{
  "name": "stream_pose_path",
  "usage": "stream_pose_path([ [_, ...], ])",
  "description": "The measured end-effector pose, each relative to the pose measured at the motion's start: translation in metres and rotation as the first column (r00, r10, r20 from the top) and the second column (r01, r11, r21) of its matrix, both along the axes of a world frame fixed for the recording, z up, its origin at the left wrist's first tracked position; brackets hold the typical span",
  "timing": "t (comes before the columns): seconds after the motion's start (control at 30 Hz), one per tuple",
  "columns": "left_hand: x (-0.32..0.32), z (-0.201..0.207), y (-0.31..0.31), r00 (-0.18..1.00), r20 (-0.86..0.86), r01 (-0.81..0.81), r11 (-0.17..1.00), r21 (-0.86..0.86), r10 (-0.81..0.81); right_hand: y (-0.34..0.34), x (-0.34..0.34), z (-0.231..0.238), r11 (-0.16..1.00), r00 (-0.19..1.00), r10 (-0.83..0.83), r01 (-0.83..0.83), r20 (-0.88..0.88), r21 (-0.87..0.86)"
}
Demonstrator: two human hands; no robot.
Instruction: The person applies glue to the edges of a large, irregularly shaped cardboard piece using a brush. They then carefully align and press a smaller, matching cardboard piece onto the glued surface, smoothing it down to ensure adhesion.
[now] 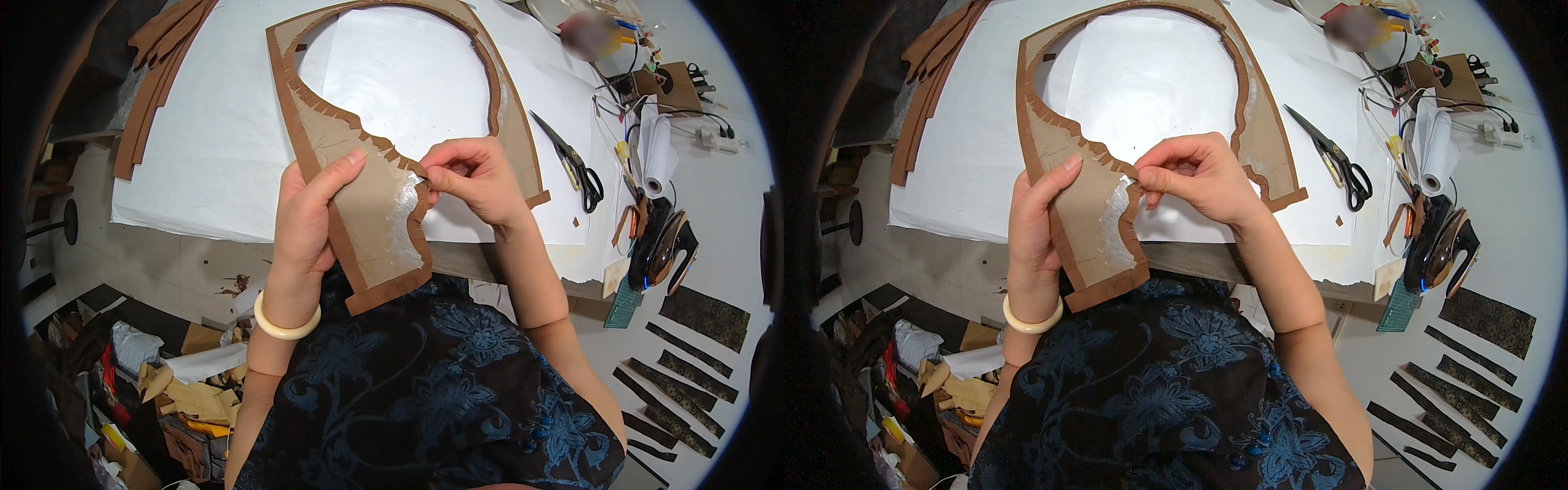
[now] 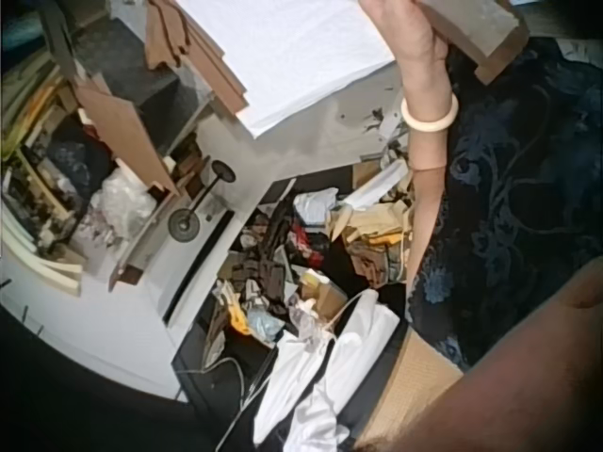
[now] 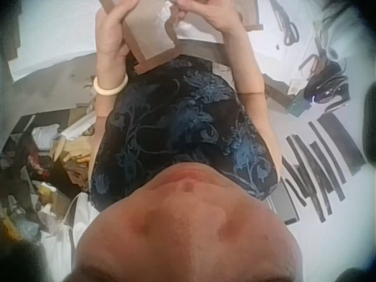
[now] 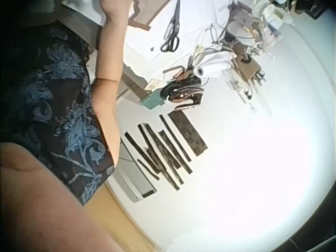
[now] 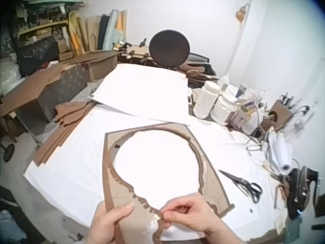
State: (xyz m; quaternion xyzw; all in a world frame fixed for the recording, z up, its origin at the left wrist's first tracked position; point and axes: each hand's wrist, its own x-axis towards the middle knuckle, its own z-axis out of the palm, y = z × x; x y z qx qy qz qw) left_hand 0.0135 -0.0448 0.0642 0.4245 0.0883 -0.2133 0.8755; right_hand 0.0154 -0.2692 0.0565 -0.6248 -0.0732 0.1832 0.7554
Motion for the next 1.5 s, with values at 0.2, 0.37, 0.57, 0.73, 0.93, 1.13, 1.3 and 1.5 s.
stream_pose_path([
  [0.2, -0.001, 0.002, -0.003, 1.0, 0.007, -0.001, 1.0, 0.021, 0.001, -0.001, 0.0, 0.044, 0.916, 0.917, -0.025, 0.18, 0.397, -0.358],
  [0.37, -0.002, 0.002, -0.005, 0.999, 0.047, 0.011, 0.999, 0.04, -0.013, 0.009, -0.007, 0.066, 0.75, 0.794, 0.218, 0.235, 0.567, -0.618],
  [0.57, -0.001, -0.001, -0.004, 0.998, 0.054, 0.011, 0.999, 0.041, -0.014, 0.015, -0.015, 0.059, 0.747, 0.914, 0.013, 0.26, 0.406, -0.611],
  [0.73, 0.0, 0.0, -0.003, 0.999, 0.04, 0.014, 0.999, 0.031, -0.015, 0.014, -0.022, 0.048, 0.872, 0.965, -0.193, 0.251, 0.176, -0.419],
  [0.93, 0.001, -0.003, -0.001, 1.0, 0.013, 0.004, 1.0, -0.017, -0.003, 0.001, -0.017, 0.022, 0.96, 0.983, -0.178, 0.182, 0.038, -0.211],
  [1.13, 0.001, -0.002, -0.001, 1.0, 0.009, 0.012, 1.0, -0.014, -0.012, 0.008, -0.009, 0.003, 0.997, 0.99, -0.053, 0.06, -0.13, 0.048],
  [1.3, 0.0, 0.0, -0.001, 1.0, 0.022, -0.015, 0.999, 0.048, 0.014, 0.014, -0.009, 0.004, 0.998, 0.993, -0.051, 0.055, -0.108, 0.031],
  [1.5, -0.002, 0.004, -0.002, 0.999, 0.039, -0.027, 0.997, 0.075, 0.024, 0.018, -0.011, 0.013, 0.996, 0.991, -0.074, 0.078, -0.114, 0.031],
])
